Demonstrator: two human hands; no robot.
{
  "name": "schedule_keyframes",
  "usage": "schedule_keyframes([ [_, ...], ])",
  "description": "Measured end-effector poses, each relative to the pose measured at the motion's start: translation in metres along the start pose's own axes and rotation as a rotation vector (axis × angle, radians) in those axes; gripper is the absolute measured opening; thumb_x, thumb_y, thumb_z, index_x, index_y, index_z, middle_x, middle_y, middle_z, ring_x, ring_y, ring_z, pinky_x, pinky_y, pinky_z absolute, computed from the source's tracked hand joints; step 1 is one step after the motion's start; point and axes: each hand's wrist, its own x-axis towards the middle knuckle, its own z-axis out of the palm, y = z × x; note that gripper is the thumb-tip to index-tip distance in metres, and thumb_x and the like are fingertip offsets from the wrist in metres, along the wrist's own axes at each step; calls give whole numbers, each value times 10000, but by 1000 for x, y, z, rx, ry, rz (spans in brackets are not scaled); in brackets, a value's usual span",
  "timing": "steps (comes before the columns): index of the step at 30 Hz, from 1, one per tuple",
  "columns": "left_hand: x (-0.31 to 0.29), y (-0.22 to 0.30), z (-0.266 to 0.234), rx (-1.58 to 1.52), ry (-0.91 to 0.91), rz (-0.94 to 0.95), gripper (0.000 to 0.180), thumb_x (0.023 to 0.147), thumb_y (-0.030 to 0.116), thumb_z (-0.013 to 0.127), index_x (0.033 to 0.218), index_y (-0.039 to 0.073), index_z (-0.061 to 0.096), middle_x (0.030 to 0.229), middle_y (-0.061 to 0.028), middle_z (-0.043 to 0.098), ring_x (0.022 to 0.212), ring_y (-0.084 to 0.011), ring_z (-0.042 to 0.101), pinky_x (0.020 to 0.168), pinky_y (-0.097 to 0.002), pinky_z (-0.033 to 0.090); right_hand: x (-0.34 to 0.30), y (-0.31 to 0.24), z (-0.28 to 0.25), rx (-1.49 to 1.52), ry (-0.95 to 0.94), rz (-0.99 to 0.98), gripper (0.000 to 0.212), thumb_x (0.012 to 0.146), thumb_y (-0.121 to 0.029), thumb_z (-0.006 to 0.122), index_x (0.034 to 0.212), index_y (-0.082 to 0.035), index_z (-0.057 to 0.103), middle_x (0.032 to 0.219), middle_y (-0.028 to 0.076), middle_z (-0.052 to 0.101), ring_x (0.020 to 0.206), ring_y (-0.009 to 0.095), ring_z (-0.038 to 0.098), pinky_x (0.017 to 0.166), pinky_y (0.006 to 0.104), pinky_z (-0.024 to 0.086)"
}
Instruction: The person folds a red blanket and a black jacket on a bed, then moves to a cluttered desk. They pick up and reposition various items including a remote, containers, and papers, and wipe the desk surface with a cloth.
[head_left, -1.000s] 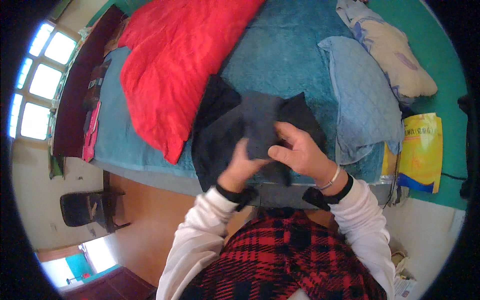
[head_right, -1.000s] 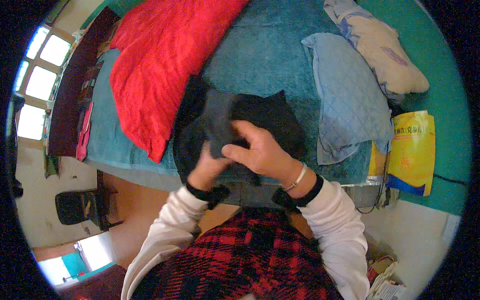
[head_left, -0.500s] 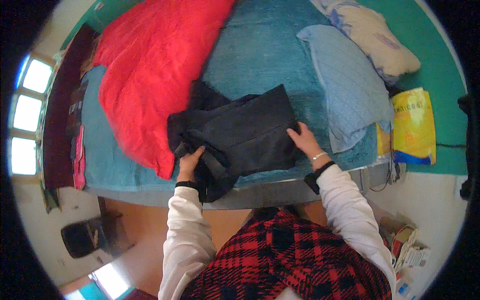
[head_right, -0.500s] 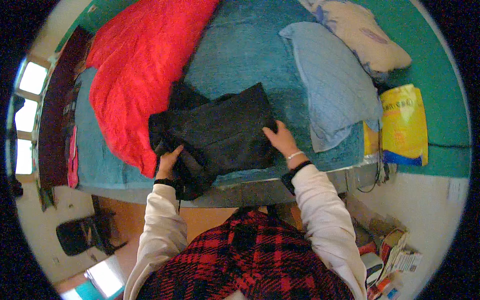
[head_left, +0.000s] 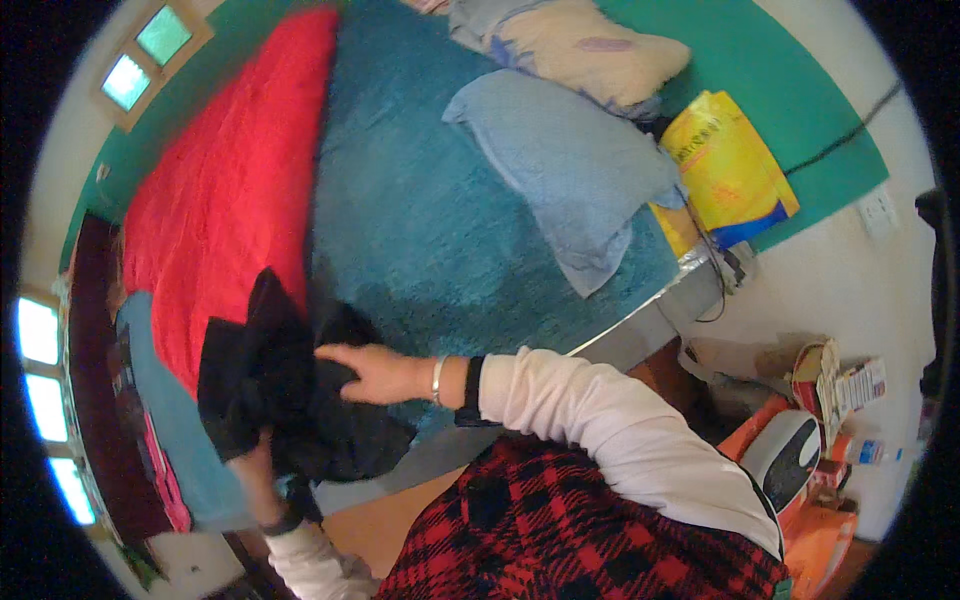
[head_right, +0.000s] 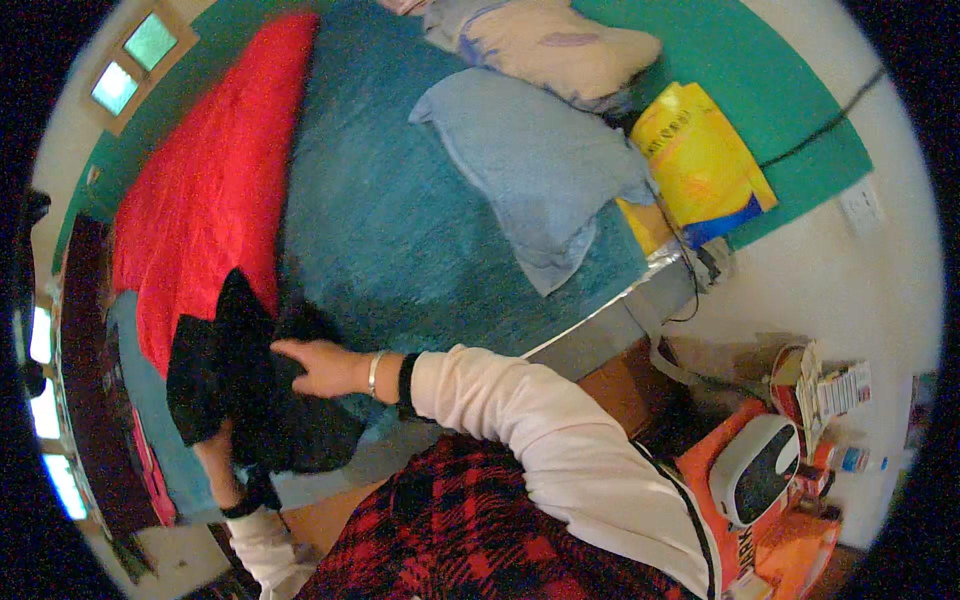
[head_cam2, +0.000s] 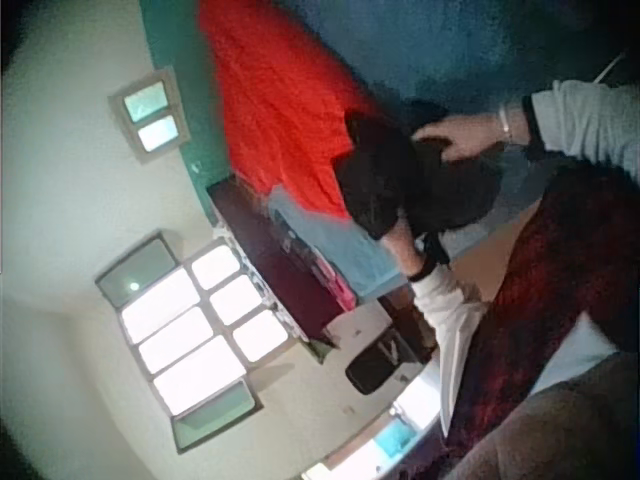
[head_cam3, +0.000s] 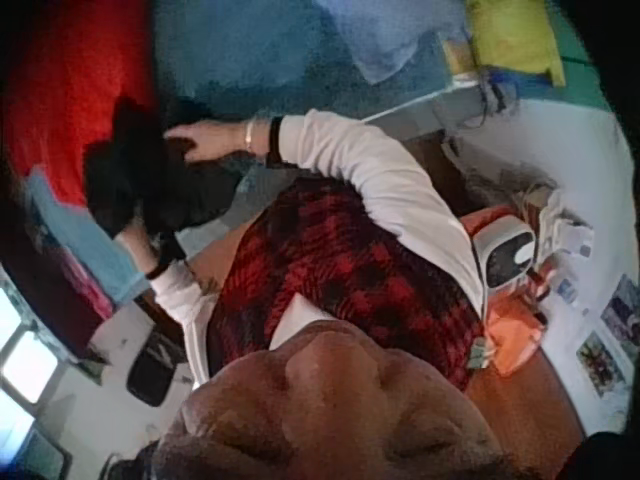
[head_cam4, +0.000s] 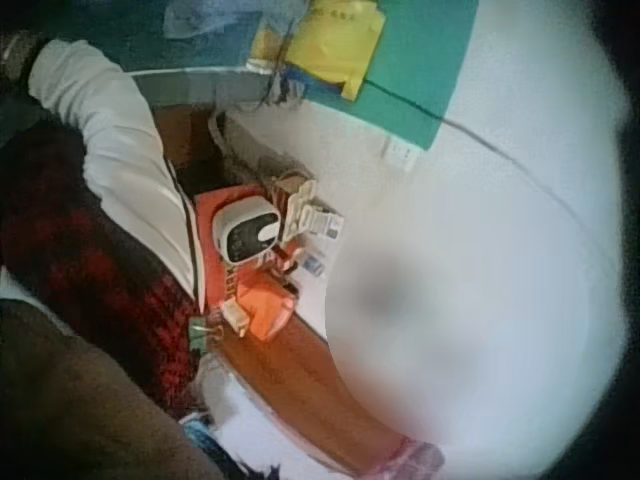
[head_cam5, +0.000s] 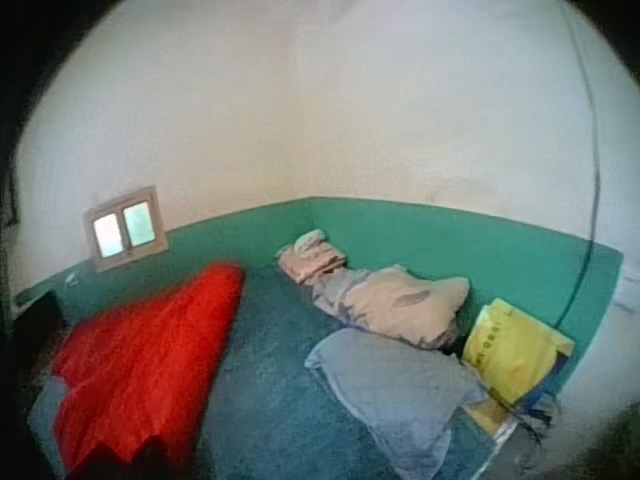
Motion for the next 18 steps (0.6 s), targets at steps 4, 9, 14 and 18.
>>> schedule_keyframes([
  [4, 3, 20, 34, 415, -461, -263, 352, 797, 216, 594, 1101, 42, 558, 1011, -123, 614, 880, -319, 604, 728, -414, 505, -24, 15, -23, -365, -108, 55, 570, 807, -323, 578, 1280, -54, 410, 1141, 195, 529, 1057, 322, 515, 872, 392, 439],
  [9, -46, 34, 180, 719, -795, 197, 549, 771, 175, 571, 1245, -28, 380, 986, -154, 596, 868, -276, 622, 717, -323, 527, -121, 50, -102, -450, 123, 290, 452, 803, -314, 582, 1172, -60, 525, 1085, 169, 562, 861, 309, 590, 779, 397, 472],
  [14, -27, 39, 187, 646, -976, 63, 646, 720, 243, 640, 1245, -33, 384, 1054, -162, 579, 954, -287, 604, 784, -355, 513, -264, 56, -198, -555, 758, 550, 372, 785, -251, 584, 1102, -56, 583, 1051, 171, 605, 926, 342, 585, 785, 403, 476],
  [18, -3, 87, 147, 612, -1073, -7, 589, 691, 331, 678, 1166, 40, 489, 1087, -124, 586, 994, -294, 588, 816, -403, 496, -359, 50, -268, -657, 1145, 665, 328, 794, -174, 577, 1085, -24, 572, 984, 183, 621, 875, 322, 609, 772, 380, 482],
])
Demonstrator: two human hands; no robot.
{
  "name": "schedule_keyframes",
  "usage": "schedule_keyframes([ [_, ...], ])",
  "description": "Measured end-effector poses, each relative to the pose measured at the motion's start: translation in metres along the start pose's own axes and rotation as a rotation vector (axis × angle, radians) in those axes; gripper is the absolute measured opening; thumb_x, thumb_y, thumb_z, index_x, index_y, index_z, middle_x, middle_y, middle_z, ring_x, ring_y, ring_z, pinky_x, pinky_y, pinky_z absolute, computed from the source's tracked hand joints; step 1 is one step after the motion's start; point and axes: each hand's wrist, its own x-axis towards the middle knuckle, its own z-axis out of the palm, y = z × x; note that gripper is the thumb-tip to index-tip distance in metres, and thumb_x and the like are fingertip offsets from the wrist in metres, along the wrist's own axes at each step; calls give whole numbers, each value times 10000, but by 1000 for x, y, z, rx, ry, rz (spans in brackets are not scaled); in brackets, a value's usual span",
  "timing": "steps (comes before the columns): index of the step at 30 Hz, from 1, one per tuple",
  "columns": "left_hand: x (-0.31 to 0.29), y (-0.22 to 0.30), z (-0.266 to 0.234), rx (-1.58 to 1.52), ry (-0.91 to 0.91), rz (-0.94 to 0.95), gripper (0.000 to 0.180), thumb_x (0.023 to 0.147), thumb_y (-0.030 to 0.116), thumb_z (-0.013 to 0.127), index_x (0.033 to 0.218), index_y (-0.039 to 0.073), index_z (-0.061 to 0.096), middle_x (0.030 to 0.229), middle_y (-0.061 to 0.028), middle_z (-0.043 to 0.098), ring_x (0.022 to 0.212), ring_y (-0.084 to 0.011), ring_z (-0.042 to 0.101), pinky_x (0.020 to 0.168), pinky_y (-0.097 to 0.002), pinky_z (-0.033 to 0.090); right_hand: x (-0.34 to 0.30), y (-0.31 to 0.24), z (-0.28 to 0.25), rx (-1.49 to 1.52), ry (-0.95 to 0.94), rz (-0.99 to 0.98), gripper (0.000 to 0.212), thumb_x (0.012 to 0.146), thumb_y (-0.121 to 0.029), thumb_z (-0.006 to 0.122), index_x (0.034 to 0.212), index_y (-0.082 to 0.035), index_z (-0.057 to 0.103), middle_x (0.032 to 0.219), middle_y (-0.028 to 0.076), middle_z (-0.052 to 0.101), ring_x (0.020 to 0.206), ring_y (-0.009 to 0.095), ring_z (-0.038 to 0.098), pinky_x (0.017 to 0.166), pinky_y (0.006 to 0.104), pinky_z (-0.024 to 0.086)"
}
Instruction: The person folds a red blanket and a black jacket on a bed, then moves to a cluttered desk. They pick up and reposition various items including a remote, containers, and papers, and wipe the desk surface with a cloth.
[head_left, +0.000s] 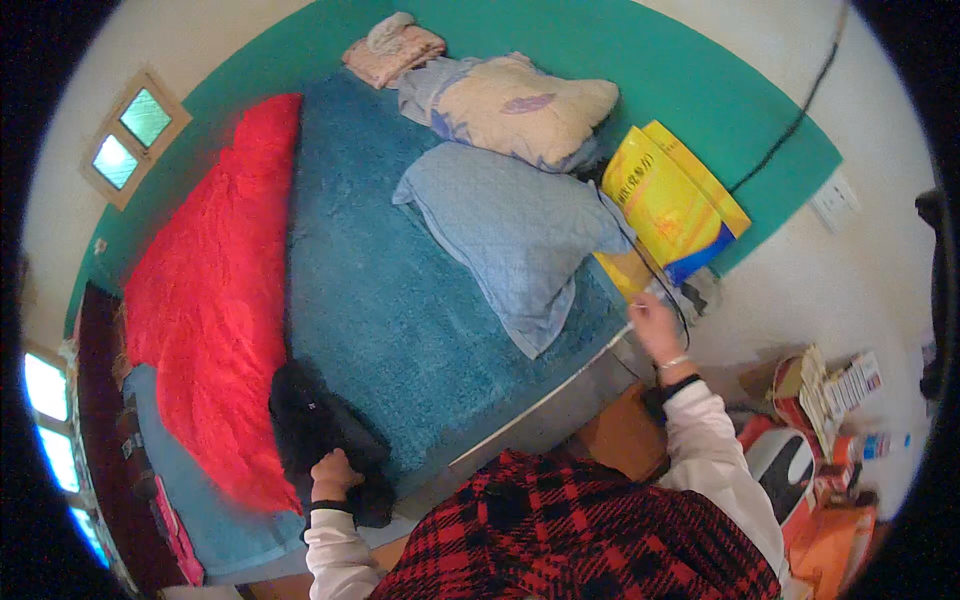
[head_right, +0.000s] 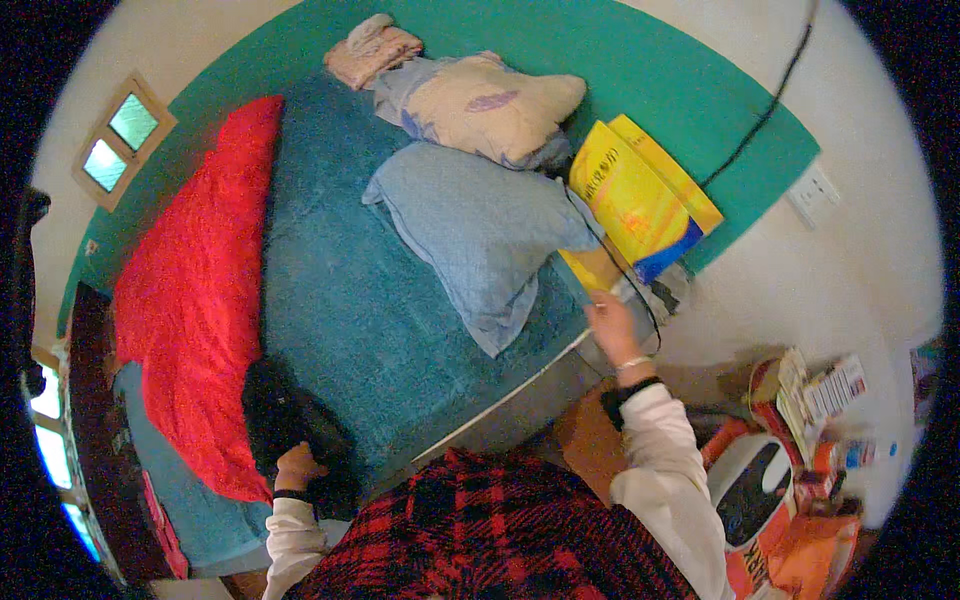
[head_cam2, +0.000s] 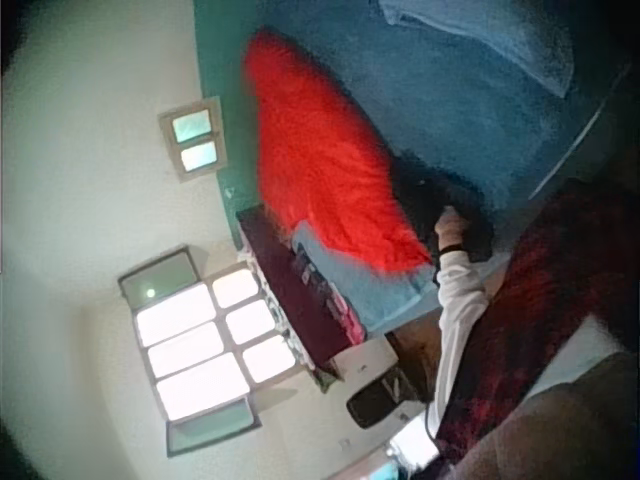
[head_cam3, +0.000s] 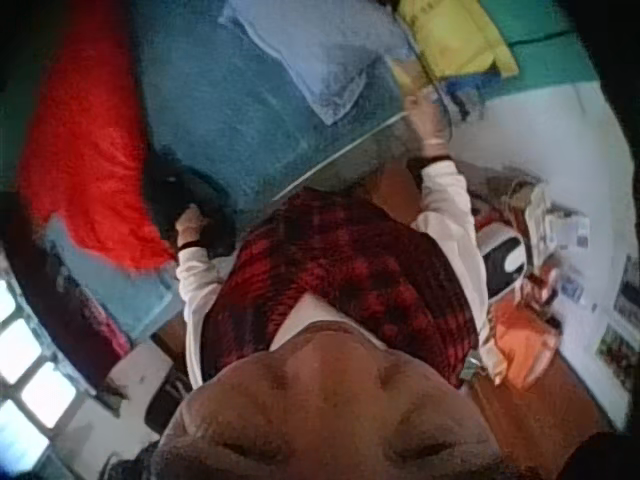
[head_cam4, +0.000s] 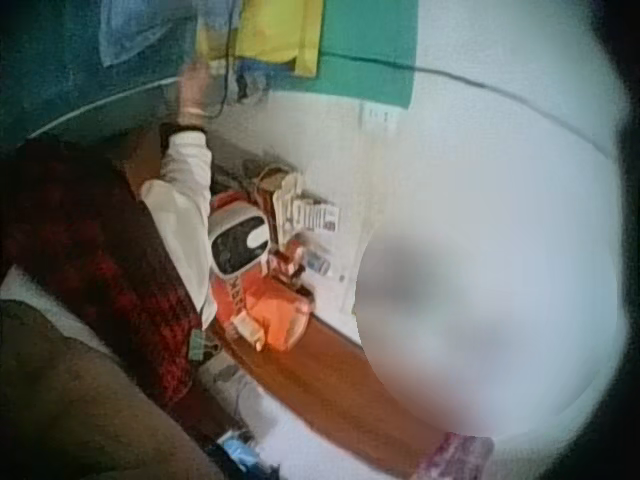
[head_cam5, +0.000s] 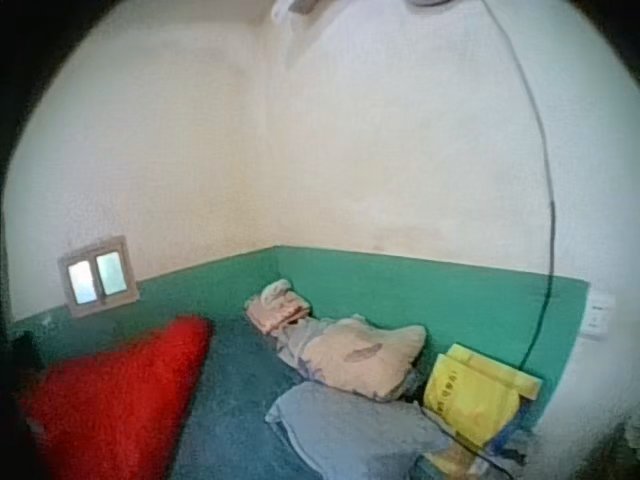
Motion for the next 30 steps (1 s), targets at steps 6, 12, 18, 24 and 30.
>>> schedule_keyframes([
  [6, 1, 99, -49, -166, 94, 129, 437, 738, 342, 617, 1091, 97, 539, 1108, -144, 575, 1011, -330, 565, 825, -453, 469, 68, 45, -86, -530, 543, -276, 418, 789, -167, 581, 1165, 2, 510, 1256, 205, 468, 1137, 364, 447, 955, 435, 361],
  [12, 9, 191, -50, -199, -22, 417, 413, 759, 341, 587, 1084, 91, 539, 1087, -142, 587, 1011, -326, 561, 815, -446, 469, 138, 77, -148, -771, 518, -254, 518, 769, -246, 627, 1215, -21, 488, 1274, 209, 457, 1152, 354, 442, 969, 444, 352],
  [18, 8, 231, -40, -293, 16, 413, 299, 728, 237, 603, 981, 78, 593, 966, -133, 629, 921, -331, 597, 717, -456, 491, 168, 86, -143, -755, 160, -305, 442, 797, -263, 598, 1128, 26, 540, 1164, 206, 527, 1073, 351, 483, 907, 404, 391],
  [24, 15, 240, -37, -329, -33, 326, 283, 716, 194, 594, 973, 76, 600, 952, -123, 636, 916, -319, 604, 717, -446, 494, 153, 59, -138, -1022, 103, -216, 691, 797, -592, 501, 1238, -61, 473, 1264, 144, 463, 1123, 360, 460, 868, 496, 433],
  [30, 22, 236, -10, -333, -84, 367, 306, 723, 193, 587, 1011, 88, 600, 933, -132, 639, 902, -338, 605, 724, -455, 491, 178, 104, -145, -1121, 326, -696, 570, 807, -624, 472, 1013, -116, 626, 1036, 104, 568, 981, 307, 561, 748, 407, 486],
])
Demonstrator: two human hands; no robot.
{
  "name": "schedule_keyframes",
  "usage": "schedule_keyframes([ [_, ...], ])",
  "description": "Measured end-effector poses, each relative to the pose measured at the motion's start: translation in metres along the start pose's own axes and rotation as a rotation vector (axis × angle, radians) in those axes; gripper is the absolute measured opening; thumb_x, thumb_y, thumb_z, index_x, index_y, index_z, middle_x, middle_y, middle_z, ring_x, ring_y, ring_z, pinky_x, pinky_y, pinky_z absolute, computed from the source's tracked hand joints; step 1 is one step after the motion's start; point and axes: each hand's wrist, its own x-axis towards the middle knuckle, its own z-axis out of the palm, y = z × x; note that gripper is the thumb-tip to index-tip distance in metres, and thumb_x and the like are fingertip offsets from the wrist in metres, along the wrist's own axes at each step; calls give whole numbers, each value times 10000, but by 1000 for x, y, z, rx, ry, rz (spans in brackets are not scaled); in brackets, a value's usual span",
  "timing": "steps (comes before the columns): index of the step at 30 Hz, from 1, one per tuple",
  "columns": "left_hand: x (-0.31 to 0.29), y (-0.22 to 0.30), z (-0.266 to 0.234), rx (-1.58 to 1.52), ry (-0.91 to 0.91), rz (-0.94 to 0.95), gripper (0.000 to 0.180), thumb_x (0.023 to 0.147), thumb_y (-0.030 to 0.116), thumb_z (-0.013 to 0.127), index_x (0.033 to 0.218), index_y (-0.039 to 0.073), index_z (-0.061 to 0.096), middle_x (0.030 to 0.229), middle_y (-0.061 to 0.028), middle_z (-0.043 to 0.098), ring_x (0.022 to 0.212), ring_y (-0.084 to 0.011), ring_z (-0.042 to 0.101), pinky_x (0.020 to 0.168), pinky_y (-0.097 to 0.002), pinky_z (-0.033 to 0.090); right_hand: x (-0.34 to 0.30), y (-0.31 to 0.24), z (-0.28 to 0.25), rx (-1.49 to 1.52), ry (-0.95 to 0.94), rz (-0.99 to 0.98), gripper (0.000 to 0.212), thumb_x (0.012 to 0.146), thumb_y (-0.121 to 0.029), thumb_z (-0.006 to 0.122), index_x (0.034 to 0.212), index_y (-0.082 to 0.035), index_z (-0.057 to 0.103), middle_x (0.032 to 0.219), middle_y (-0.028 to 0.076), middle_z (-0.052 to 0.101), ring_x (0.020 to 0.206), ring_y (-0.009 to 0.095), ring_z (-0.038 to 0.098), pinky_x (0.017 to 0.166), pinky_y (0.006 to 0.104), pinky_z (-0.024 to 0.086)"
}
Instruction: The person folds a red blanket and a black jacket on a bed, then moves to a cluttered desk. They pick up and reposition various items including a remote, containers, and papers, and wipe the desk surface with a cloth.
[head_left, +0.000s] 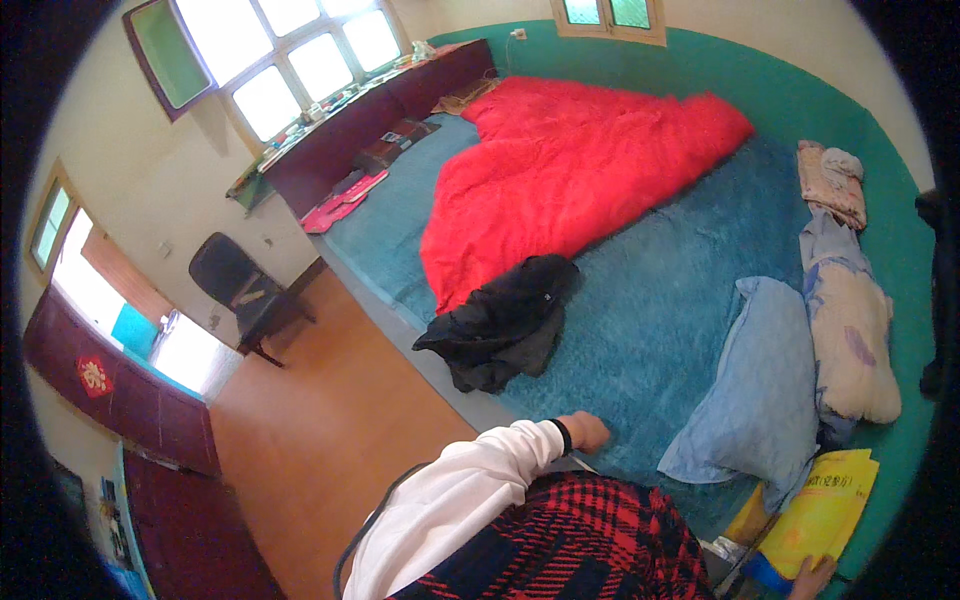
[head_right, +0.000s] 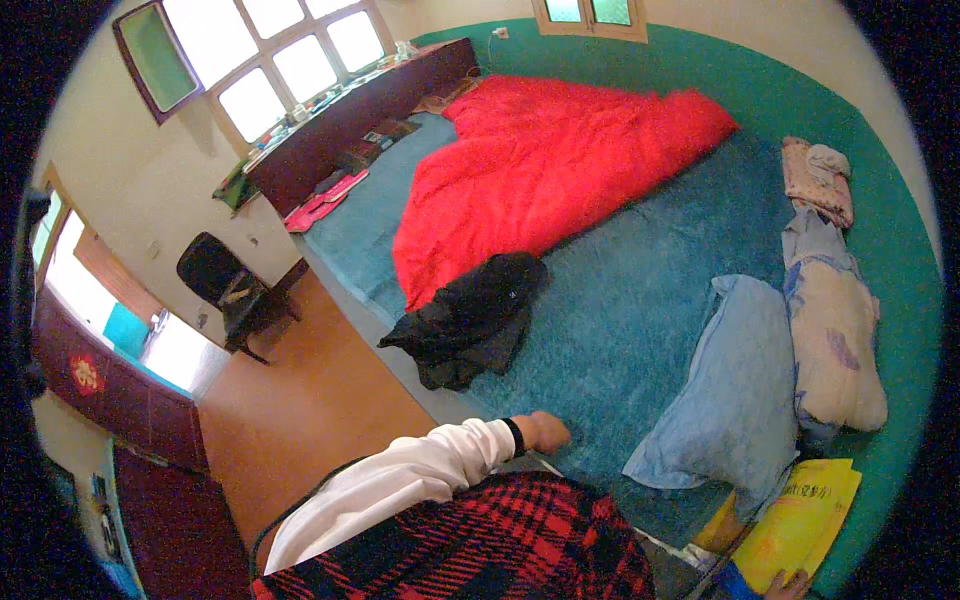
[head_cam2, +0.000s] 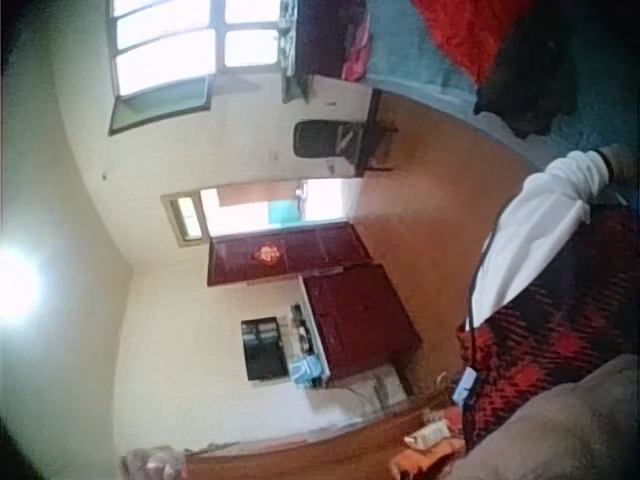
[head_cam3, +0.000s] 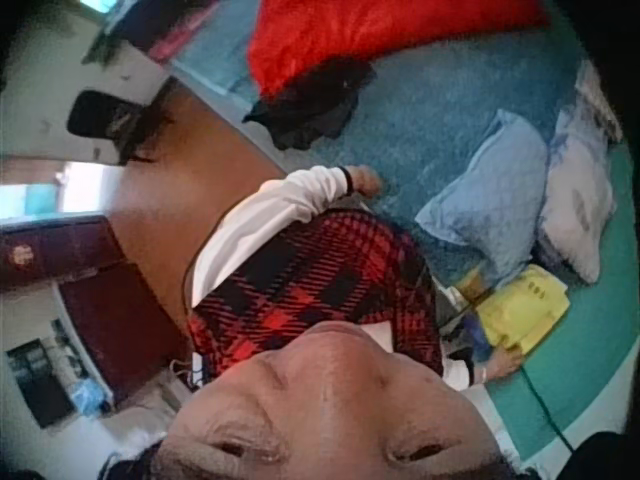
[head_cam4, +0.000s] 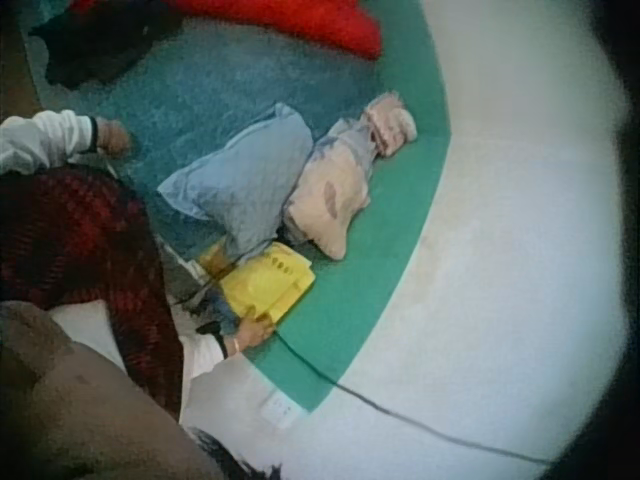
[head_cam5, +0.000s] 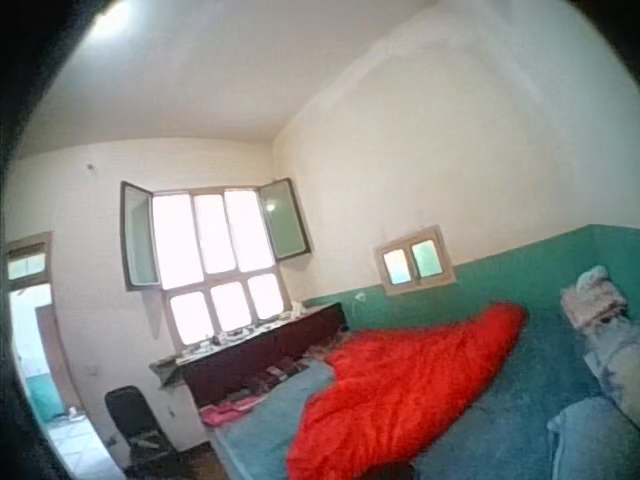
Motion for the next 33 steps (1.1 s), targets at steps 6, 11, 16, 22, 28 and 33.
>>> schedule_keyframes([
  [6, -12, -16, 11, -85, 59, 91, 320, 748, 210, 568, 1044, 92, 594, 967, -155, 633, 926, -341, 598, 751, -456, 482, 17, 34, 33, 466, -476, 347, 506, 727, -269, 662, 1130, -7, 504, 1313, 219, 406, 1220, 376, 360, 1021, 423, 296],
  [11, -16, -23, 8, -64, -15, 93, 379, 744, 245, 575, 1106, 131, 562, 1032, -154, 617, 980, -333, 582, 789, -453, 469, 14, 6, -2, 447, -420, 352, 848, 624, -300, 732, 1335, -49, 344, 1354, 242, 345, 1258, 374, 324, 1030, 423, 297],
  [16, -14, -34, 7, 2, -10, 177, 406, 778, 300, 559, 1151, 146, 527, 1062, -153, 607, 983, -356, 568, 805, -448, 460, 10, -47, -69, 333, -375, 454, 740, 639, -345, 695, 1297, -139, 429, 1340, 202, 386, 1229, 345, 367, 973, 477, 326],
  [22, -12, -41, -4, 80, -78, 227, 375, 761, 298, 598, 1068, 86, 561, 1043, -160, 608, 983, -350, 566, 807, -444, 456, -21, -106, -117, 255, -104, 405, 683, 602, -285, 737, 1213, -126, 478, 1327, 181, 376, 1190, 341, 370, 953, 495, 286],
  [28, -8, -23, -38, 210, -54, 319, 390, 774, 280, 604, 1114, 106, 528, 1069, -164, 586, 988, -350, 561, 803, -437, 465, -72, -127, -132, 362, -27, 406, 653, 602, -265, 737, 1178, -93, 481, 1277, 177, 402, 1180, 337, 374, 964, 527, 259],
  [33, 9, 60, -105, 185, 222, 518, 558, 745, 186, 644, 1240, 101, 403, 1185, -176, 518, 1021, -372, 535, 803, -429, 479, -117, -125, -128, 417, -83, 435, 671, 607, -257, 735, 1173, -50, 440, 1278, 194, 387, 1192, 356, 364, 1008, 565, 197],
])
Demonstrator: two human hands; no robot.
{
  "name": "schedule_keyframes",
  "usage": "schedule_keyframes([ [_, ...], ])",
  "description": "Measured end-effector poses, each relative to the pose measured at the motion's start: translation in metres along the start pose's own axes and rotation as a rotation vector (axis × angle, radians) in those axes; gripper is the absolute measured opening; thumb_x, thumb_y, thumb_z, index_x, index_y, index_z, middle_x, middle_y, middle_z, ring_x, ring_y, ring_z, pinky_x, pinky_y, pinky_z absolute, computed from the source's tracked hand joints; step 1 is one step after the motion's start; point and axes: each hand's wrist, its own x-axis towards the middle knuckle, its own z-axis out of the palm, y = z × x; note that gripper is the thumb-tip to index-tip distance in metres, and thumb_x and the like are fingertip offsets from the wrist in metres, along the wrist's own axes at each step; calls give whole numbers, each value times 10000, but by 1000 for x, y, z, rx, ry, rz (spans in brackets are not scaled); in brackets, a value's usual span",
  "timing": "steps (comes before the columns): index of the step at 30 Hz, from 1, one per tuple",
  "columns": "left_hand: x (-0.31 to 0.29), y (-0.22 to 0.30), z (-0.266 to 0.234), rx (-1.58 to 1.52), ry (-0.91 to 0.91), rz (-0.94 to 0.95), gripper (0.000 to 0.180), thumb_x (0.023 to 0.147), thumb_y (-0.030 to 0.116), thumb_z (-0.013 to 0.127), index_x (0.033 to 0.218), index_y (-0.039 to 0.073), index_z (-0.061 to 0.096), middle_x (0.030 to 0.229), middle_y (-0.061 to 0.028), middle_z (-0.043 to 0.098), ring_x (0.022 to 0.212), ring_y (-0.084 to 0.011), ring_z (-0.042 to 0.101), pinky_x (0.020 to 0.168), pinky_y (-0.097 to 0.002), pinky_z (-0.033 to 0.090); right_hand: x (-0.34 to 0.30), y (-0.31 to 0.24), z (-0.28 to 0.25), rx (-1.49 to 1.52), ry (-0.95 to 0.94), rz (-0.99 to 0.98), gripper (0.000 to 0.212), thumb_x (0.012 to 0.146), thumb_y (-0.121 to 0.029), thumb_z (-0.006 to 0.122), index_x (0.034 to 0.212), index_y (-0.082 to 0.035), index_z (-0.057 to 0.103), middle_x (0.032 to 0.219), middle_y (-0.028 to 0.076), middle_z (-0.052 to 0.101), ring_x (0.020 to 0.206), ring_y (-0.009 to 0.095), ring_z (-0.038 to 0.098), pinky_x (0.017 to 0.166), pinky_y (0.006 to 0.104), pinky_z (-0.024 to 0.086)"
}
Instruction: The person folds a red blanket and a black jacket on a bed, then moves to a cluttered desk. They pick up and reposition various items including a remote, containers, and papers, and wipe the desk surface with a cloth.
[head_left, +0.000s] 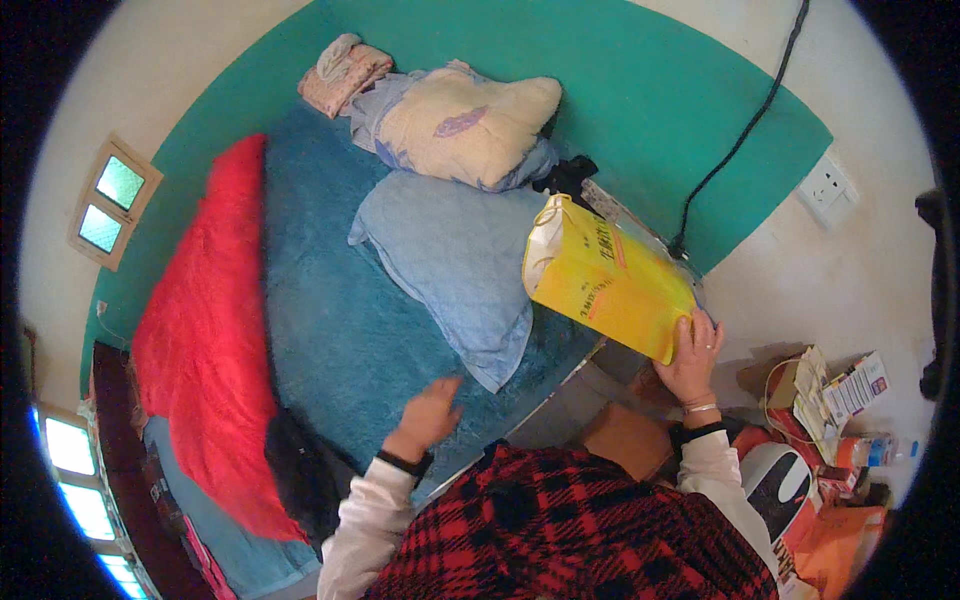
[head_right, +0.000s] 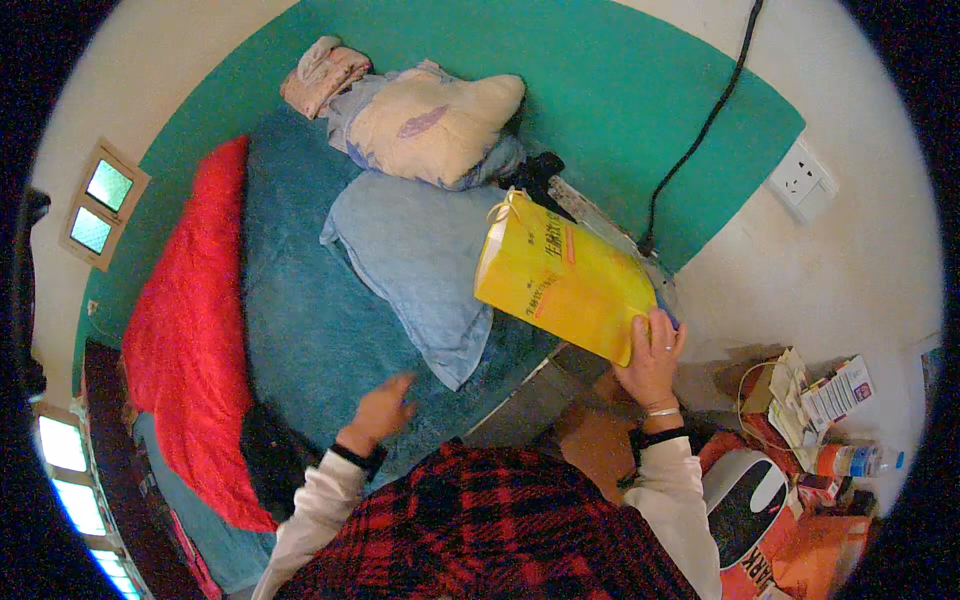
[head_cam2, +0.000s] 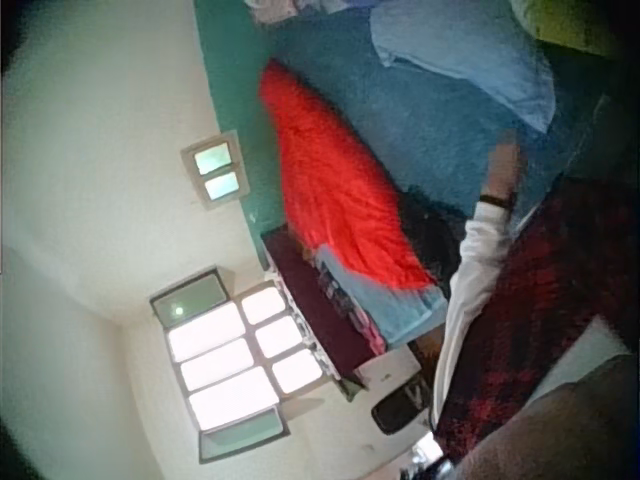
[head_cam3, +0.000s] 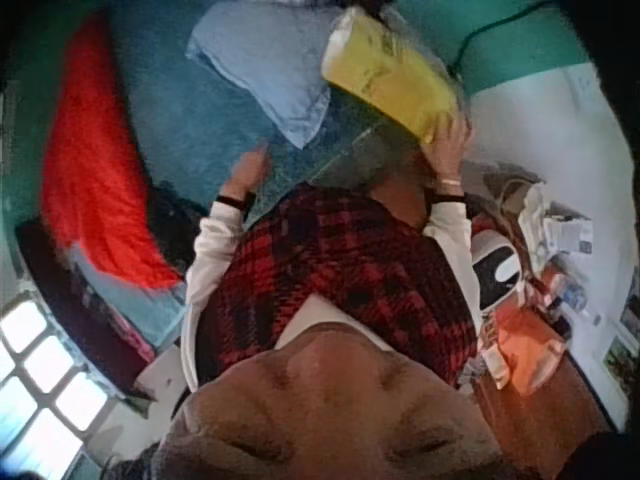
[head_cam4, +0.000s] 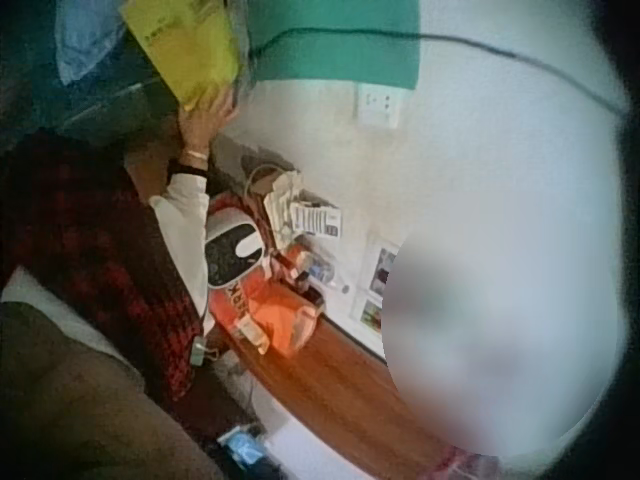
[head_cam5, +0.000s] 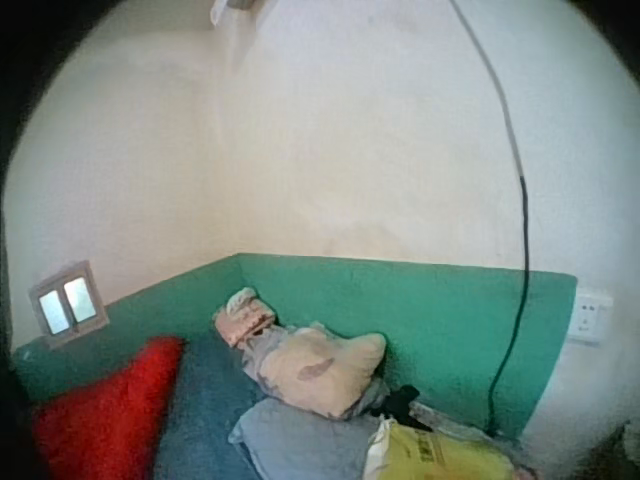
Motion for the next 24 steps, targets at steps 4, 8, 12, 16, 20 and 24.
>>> schedule_keyframes([
  [4, 73, 57, -42, -114, 275, 226, 649, 734, 140, 627, 1308, 98, 329, 1314, -188, 389, 1047, -374, 521, 808, -424, 484, -27, 23, 4, 25, 2, 79, 725, 625, -256, 728, 1222, -41, 376, 1294, 203, 366, 1214, 366, 344, 1018, 587, 185],
  [8, 122, 109, -53, -179, 266, 433, 645, 739, 100, 623, 1309, 89, 321, 1324, -213, 371, 1079, -395, 493, 837, -424, 476, -48, 47, 4, 41, 65, 78, 848, 642, -238, 726, 1318, -30, 258, 1355, 229, 307, 1254, 392, 297, 1035, 549, 207],
  [12, 132, 139, -38, -138, 255, 682, 564, 751, 53, 572, 1275, 66, 365, 1283, -199, 414, 1051, -381, 512, 835, -410, 477, -66, 62, 3, 112, -12, 234, 929, 635, -203, 740, 1361, -17, 191, 1384, 246, 266, 1270, 413, 271, 1058, 475, 221],
  [16, 125, 157, -25, -126, 270, 779, 514, 749, 36, 543, 1244, 46, 405, 1238, -183, 454, 1022, -364, 526, 830, -395, 477, -77, 67, 3, 166, -21, 364, 975, 620, -215, 767, 1361, 13, 176, 1369, 258, 280, 1264, 414, 282, 1058, 436, 240],
  [20, 114, 170, -24, -104, 270, 817, 506, 742, 31, 526, 1237, 45, 420, 1223, -175, 468, 981, -350, 538, 814, -387, 482, -84, 73, 5, 219, -53, 485, 1011, 592, -245, 798, 1349, 43, 193, 1350, 255, 306, 1254, 400, 304, 1052, 412, 258],
  [24, 111, 181, -27, -122, 262, 889, 512, 736, 53, 514, 1239, 49, 425, 1220, -169, 470, 925, -332, 557, 793, -386, 489, -89, 79, 11, 211, -38, 492, 1019, 574, -247, 810, 1338, 59, 209, 1336, 252, 323, 1238, 394, 329, 1045, 412, 269],
])
